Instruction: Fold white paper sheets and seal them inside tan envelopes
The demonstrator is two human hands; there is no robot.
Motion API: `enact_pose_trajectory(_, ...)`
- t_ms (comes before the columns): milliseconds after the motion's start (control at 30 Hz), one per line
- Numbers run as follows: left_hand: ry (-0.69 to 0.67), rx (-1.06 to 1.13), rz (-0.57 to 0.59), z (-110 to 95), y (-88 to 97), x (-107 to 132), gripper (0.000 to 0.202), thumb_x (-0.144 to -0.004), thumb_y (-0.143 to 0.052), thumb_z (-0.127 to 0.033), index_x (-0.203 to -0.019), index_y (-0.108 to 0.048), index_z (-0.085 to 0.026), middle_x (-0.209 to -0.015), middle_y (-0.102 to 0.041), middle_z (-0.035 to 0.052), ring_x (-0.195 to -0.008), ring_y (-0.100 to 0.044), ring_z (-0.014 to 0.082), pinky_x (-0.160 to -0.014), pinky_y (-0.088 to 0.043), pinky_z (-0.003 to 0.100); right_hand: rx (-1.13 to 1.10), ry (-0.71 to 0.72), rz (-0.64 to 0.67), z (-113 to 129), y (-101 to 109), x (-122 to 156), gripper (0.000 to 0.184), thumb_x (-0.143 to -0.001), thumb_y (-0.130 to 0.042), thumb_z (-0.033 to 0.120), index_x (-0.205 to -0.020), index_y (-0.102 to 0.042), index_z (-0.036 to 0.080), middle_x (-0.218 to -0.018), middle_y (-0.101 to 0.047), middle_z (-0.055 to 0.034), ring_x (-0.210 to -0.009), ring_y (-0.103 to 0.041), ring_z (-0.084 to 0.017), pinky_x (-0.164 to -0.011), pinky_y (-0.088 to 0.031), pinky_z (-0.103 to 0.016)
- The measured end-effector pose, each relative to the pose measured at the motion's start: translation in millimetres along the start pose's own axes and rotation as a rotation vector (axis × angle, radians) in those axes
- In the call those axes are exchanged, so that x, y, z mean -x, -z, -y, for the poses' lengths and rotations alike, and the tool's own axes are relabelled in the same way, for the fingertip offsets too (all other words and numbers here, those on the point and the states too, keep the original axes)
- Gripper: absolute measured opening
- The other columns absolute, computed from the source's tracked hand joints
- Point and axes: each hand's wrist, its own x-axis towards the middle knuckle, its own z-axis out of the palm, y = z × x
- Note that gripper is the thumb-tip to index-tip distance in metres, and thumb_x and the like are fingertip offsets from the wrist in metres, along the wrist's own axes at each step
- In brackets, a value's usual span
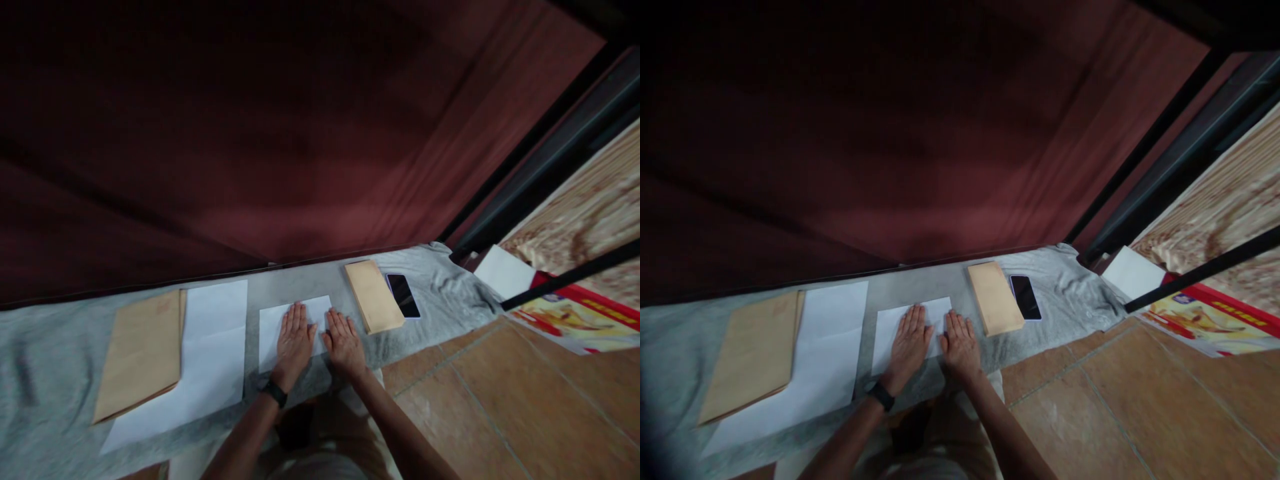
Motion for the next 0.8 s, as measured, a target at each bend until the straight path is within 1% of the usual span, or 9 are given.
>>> enact_pose_trajectory(100,0.034,-0.029,-0.024,7.4,-2.0,-2.2,0.065,-0.102,-0.035,-0.041,-0.149,-0.042,0.003,-0.157,-0.043,0.0262,-0.150,-0.036,0.0343,-0.121,-0.033,0.053,0.007,-0.005,0.008,0.3,-0.3,0.1,0.053,-0.107,-0.040,0.032,-0.155,-0.041,0.010,-0.157,-0.047,-0.0126,-0.146,-0.043,-0.026,-0.122,-0.031,-0.047)
enact_pose_trajectory(267,0.071,-0.042,-0.074,24.1,4.9,11.3,0.062,-0.102,-0.034,-0.037,-0.153,-0.039,-0.001,-0.159,-0.041,0.0234,-0.152,-0.032,0.0315,-0.123,-0.028,0.053,-0.011,-0.032,0.016,0.3,0.5,0.1,0.052,-0.106,-0.041,0.033,-0.154,-0.044,0.012,-0.157,-0.047,-0.0120,-0.146,-0.043,-0.027,-0.123,-0.030,-0.048)
enact_pose_trajectory(400,0.071,-0.061,-0.074,28.8,10.1,18.2,0.061,-0.102,-0.031,-0.034,-0.153,-0.039,-0.002,-0.158,-0.043,0.0228,-0.152,-0.032,0.0314,-0.123,-0.028,0.054,-0.057,-0.060,0.026,8.9,1.0,-14.7,0.049,-0.107,-0.036,0.030,-0.150,-0.049,0.011,-0.156,-0.049,-0.0112,-0.146,-0.043,-0.028,-0.124,-0.028,-0.049)
enact_pose_trajectory(500,0.061,-0.085,-0.066,28.4,12.1,18.3,0.060,-0.101,-0.032,-0.032,-0.151,-0.041,-0.001,-0.157,-0.044,0.0239,-0.152,-0.033,0.0326,-0.123,-0.029,0.055,-0.110,0.001,0.056,25.9,-2.7,-37.4,0.048,-0.108,-0.035,0.031,-0.150,-0.049,0.012,-0.155,-0.050,-0.0106,-0.146,-0.042,-0.026,-0.124,-0.029,-0.048)
enact_pose_trajectory(533,0.056,-0.094,-0.063,28.3,12.6,18.1,0.059,-0.101,-0.033,-0.030,-0.151,-0.042,-0.001,-0.157,-0.044,0.0238,-0.152,-0.032,0.0327,-0.122,-0.029,0.055,-0.120,0.024,0.062,32.7,-4.9,-45.4,0.047,-0.108,-0.036,0.032,-0.150,-0.050,0.014,-0.155,-0.050,-0.0091,-0.147,-0.042,-0.024,-0.124,-0.029,-0.046)
enact_pose_trajectory(567,0.051,-0.104,-0.060,28.2,13.0,18.0,0.058,-0.100,-0.033,-0.028,-0.150,-0.043,-0.002,-0.157,-0.044,0.0232,-0.152,-0.032,0.0324,-0.122,-0.029,0.055,-0.128,0.046,0.067,39.4,-7.6,-52.6,0.047,-0.108,-0.036,0.033,-0.149,-0.052,0.015,-0.155,-0.051,-0.0078,-0.146,-0.042,-0.023,-0.124,-0.029,-0.044)
enact_pose_trajectory(633,0.038,-0.125,-0.050,28.6,13.4,18.3,0.056,-0.098,-0.033,-0.021,-0.150,-0.044,-0.003,-0.157,-0.045,0.0220,-0.153,-0.031,0.0314,-0.122,-0.030,0.054,-0.141,0.099,0.096,50.6,-13.2,-63.6,0.045,-0.108,-0.037,0.032,-0.146,-0.055,0.015,-0.153,-0.053,-0.0082,-0.145,-0.044,-0.022,-0.124,-0.030,-0.043)
enact_pose_trajectory(733,0.020,-0.147,-0.028,29.4,13.3,19.2,0.056,-0.095,-0.032,-0.014,-0.147,-0.048,-0.002,-0.157,-0.045,0.0222,-0.154,-0.029,0.0312,-0.122,-0.030,0.054,-0.144,0.138,0.132,57.7,-19.2,-69.1,0.044,-0.108,-0.038,0.031,-0.145,-0.056,0.015,-0.152,-0.054,-0.0104,-0.145,-0.044,-0.023,-0.123,-0.031,-0.047)
enact_pose_trajectory(800,0.024,-0.136,-0.021,29.5,13.1,19.5,0.055,-0.095,-0.032,-0.014,-0.146,-0.048,-0.002,-0.157,-0.044,0.0221,-0.154,-0.029,0.0316,-0.122,-0.030,0.055,-0.136,0.131,0.126,55.5,-20.6,-67.5,0.045,-0.108,-0.038,0.032,-0.147,-0.053,0.015,-0.154,-0.052,-0.0113,-0.145,-0.044,-0.023,-0.122,-0.031,-0.048)
